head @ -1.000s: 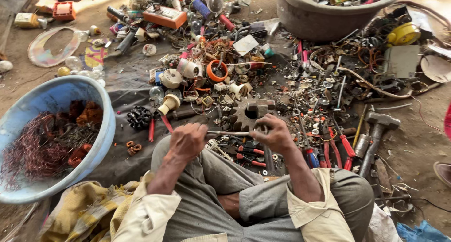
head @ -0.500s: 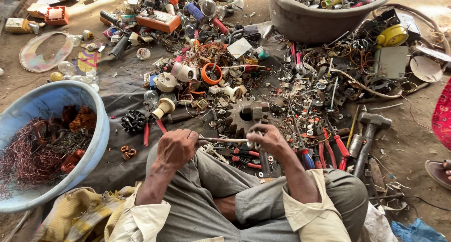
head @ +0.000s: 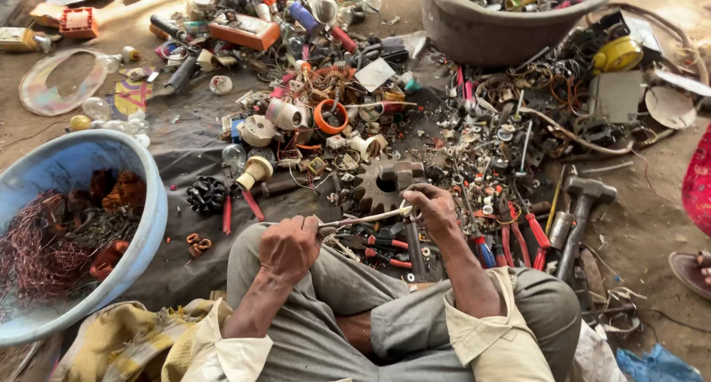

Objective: The person sits on the floor and uses a hammer, a screwdriver, and a metal rod to dismantle various metal components, including a large gear and electrical parts, from a pile of scrap.

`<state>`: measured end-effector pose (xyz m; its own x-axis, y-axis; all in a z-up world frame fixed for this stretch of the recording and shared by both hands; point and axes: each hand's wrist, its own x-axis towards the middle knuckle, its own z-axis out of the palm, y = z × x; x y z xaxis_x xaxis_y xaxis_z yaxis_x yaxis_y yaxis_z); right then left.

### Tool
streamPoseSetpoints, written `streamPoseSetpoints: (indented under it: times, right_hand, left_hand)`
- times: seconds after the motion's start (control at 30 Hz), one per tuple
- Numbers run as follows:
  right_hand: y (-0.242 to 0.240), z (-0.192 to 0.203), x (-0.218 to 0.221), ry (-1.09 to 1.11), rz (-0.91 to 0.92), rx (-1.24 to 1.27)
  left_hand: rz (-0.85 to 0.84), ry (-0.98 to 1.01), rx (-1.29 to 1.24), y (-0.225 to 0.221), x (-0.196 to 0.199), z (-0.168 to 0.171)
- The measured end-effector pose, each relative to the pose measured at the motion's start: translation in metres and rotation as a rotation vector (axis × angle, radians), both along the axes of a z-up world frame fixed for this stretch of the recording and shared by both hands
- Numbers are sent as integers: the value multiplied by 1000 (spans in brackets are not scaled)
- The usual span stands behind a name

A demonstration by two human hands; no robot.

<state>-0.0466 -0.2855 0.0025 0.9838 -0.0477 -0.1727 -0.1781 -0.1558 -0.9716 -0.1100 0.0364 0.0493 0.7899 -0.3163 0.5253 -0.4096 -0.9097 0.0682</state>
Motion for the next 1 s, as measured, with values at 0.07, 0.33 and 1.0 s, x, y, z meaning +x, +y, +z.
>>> streamPoseSetpoints:
  times: [0.07, 0.33, 1.0]
  right_hand:
    - [2, 3, 2, -36, 55, 92]
    - [13, 35, -20, 142, 504, -12]
    - [34, 22, -10, 461, -137, 790]
  left_hand:
    - [10, 23, -24, 3, 0, -5]
    - [-143, 367, 37, 29, 20, -16]
    - [20, 1111, -27, 20, 75, 3]
